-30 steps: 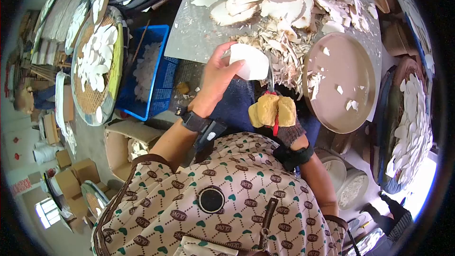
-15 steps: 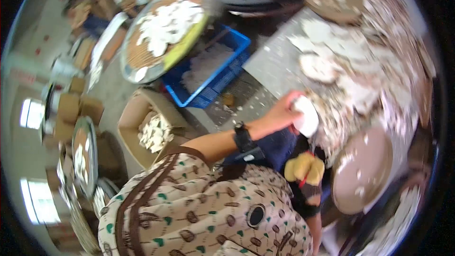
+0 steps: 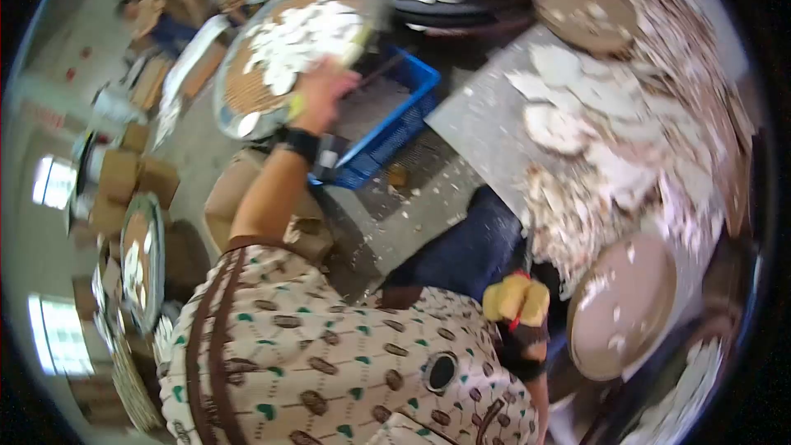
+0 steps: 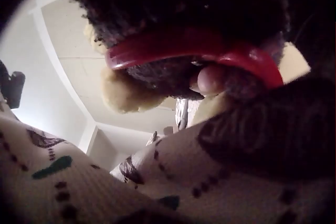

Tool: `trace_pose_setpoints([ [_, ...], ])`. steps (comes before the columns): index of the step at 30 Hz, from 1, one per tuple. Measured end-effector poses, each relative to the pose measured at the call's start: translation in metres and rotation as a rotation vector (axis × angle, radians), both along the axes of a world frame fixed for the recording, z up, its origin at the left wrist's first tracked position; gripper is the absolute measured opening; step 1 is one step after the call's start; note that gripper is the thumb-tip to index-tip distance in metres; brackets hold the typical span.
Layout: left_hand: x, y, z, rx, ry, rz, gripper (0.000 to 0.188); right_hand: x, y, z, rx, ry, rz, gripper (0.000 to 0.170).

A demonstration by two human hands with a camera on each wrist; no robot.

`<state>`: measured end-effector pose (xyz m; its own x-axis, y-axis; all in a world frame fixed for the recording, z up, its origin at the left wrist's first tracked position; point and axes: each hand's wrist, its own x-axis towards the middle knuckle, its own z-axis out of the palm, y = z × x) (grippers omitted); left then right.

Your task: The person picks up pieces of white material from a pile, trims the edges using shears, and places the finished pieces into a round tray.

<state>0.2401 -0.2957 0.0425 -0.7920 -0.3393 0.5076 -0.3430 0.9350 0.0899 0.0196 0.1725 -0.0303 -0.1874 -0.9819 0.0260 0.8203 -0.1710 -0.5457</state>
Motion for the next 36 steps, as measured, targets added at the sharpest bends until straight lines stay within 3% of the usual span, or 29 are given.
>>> trace_pose_setpoints([
  [1, 0.006, -0.011, 0.006, -0.291, 0.048, 0.100, 0.015, -0.002, -0.004, -0.001, 0.026, 0.081, -0.043, 0.035],
  [2, -0.025, 0.009, 0.022, 0.466, 0.492, 0.132, 0.018, -0.007, 0.010, -0.010, 0.269, 0.360, -0.132, 0.027],
  [3, -0.049, 0.037, 0.037, 1.261, 0.862, 0.199, 0.021, -0.013, 0.025, -0.020, 0.534, 0.616, -0.162, 0.032],
  [5, -0.088, 0.066, 0.030, 1.404, 0.570, 0.108, 0.028, -0.013, 0.021, -0.011, 0.449, 1.084, -0.398, 0.038],
  [6, -0.108, 0.087, 0.027, 1.468, 0.453, -0.051, 0.028, -0.017, 0.018, -0.004, 0.459, 1.093, -0.323, 0.038],
  [7, -0.133, 0.109, 0.023, 1.446, 0.325, -0.079, 0.027, -0.020, 0.014, 0.002, 0.456, 1.100, -0.244, 0.038],
  [10, -0.198, 0.162, 0.001, 1.410, 0.063, -0.251, 0.023, -0.015, 0.012, 0.003, 0.497, 0.483, -0.202, 0.031],
  [13, -0.254, 0.212, -0.012, 1.333, -0.155, -0.429, 0.020, -0.015, 0.018, 0.008, 0.552, 0.637, -0.317, 0.023],
  [16, -0.293, 0.247, -0.032, 1.034, -0.268, -0.442, 0.019, -0.017, 0.033, -0.001, 0.535, 0.708, -0.379, 0.019],
  [19, -0.312, 0.258, -0.052, 0.750, -0.416, -0.418, 0.021, -0.019, 0.041, -0.002, 0.475, 0.333, -0.387, 0.023],
  [20, -0.311, 0.262, -0.053, 0.754, -0.324, -0.452, 0.015, -0.020, 0.043, -0.001, 0.470, 0.367, -0.405, 0.024],
  [24, -0.308, 0.265, -0.047, 0.863, -0.343, -0.374, 0.021, -0.019, 0.047, -0.020, 0.395, 0.016, -0.450, 0.026],
  [26, -0.302, 0.262, -0.043, 0.975, -0.316, -0.370, 0.019, -0.021, 0.049, -0.029, 0.506, 0.381, -0.373, 0.022],
  [27, -0.297, 0.263, -0.041, 1.144, -0.276, -0.352, 0.017, -0.021, 0.049, -0.032, 0.558, 0.564, -0.331, 0.022],
  [30, -0.279, 0.272, -0.039, 1.561, -0.153, -0.304, 0.014, -0.018, 0.041, -0.035, 0.284, -0.324, -0.381, 0.024],
  [32, -0.268, 0.280, -0.042, 1.721, -0.082, -0.290, 0.014, -0.021, 0.037, -0.026, 0.323, -0.046, -0.357, 0.024],
  [36, -0.251, 0.294, -0.055, 1.814, -0.032, -0.280, 0.019, -0.025, 0.033, -0.021, 0.443, 0.381, -0.301, 0.023],
])
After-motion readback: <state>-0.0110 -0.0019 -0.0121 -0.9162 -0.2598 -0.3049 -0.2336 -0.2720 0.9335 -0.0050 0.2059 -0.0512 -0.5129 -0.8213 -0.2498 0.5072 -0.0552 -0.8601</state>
